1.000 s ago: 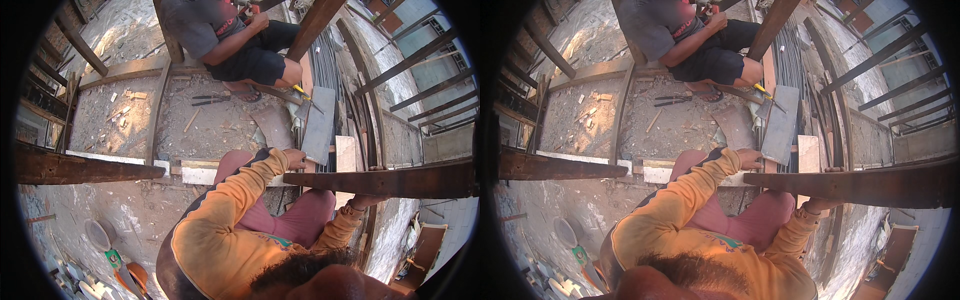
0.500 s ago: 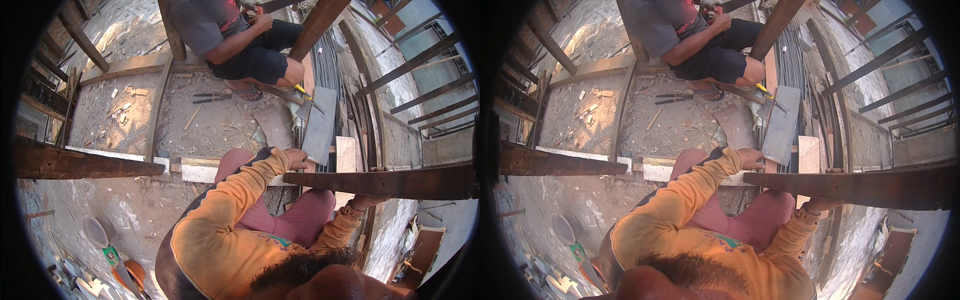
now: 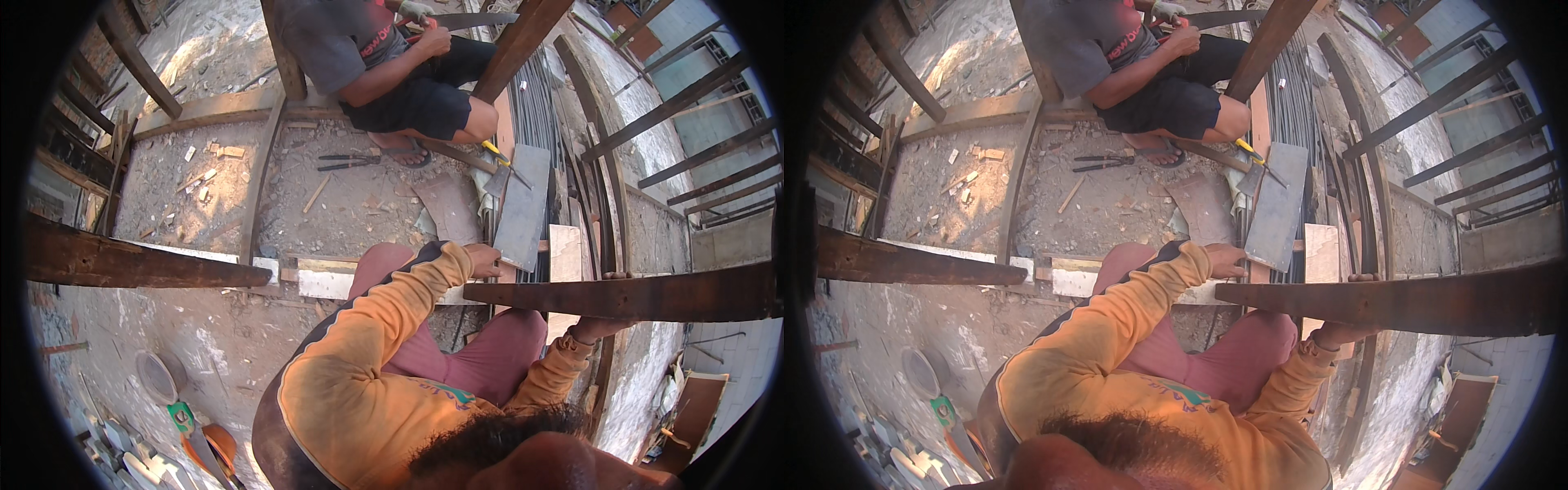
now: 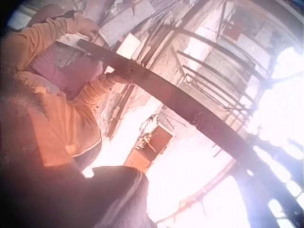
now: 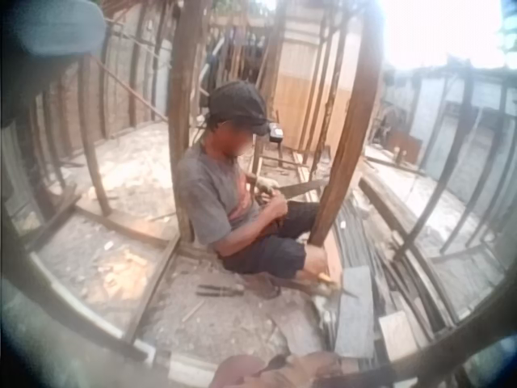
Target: The person aligns and stabilizes a vertical metal beam within a building frame. The person uses their hands to position the beam, checking its alignment against existing structural members and supporting it while another worker prepares materials nearby.
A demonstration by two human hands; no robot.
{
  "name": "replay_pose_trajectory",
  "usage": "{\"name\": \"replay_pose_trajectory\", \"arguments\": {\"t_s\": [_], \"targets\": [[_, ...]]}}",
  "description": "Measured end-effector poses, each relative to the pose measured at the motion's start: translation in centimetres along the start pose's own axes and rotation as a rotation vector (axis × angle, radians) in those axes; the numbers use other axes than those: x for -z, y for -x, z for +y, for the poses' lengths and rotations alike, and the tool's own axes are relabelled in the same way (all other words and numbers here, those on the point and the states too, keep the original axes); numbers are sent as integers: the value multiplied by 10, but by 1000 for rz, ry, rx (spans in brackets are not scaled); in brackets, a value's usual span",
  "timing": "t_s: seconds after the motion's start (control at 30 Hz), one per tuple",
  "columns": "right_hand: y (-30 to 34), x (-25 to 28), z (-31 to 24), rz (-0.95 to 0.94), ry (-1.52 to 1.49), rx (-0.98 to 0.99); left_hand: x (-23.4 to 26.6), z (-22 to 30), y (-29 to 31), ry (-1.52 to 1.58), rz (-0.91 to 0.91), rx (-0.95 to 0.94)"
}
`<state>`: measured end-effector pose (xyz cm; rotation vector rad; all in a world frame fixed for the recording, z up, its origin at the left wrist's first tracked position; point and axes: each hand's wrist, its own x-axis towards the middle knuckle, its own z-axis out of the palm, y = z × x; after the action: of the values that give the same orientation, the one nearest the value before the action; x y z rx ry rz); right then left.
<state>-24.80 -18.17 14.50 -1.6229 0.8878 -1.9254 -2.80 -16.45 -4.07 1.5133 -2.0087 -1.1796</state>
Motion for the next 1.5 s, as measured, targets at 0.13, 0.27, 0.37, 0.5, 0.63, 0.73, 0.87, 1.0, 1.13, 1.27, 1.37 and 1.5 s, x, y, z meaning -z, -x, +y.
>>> {"name": "replay_pose_trajectory", "arguments": {"t_s": [0.13, 0.27, 0.37, 0.5, 0.63, 0.73, 0.87, 1.0, 1.13, 1.27, 1.37, 1.5], "targets": [[-2, -4, -6, 34, -222, -32, 2, 0, 1, 3, -4, 3], [-6, 40, 32, -144, -211, -115, 10, 4, 8, 4, -27, 11], [-1, 39, 30, -140, -59, -114, 7, 3, 7, 18, -21, 6], [-3, 47, 35, -172, -162, -140, 3, 0, 2, 18, -11, 7], [-5, 57, 47, -205, -448, -196, 1, -1, -2, 9, -25, 5], [-6, 62, 51, -202, -433, -181, 0, -2, -4, 22, -26, -1], [-1, 52, 44, -172, -409, -179, -2, -5, -3, 5, -12, -7], [-1, 45, 32, -176, -66, -83, -4, -5, -5, 19, -3, -32], [-2, 18, 15, -105, -31, 16, -2, -4, -3, 38, 11, -63], [-4, 21, 16, -125, -375, -141, 4, 2, 3, 34, 5, -44], [-1, 23, 16, -54, -500, -270, 5, 3, 4, 47, 8, -46], [-2, 20, 15, -42, -423, -220, 6, 6, 4, 45, -1, -40]]}}
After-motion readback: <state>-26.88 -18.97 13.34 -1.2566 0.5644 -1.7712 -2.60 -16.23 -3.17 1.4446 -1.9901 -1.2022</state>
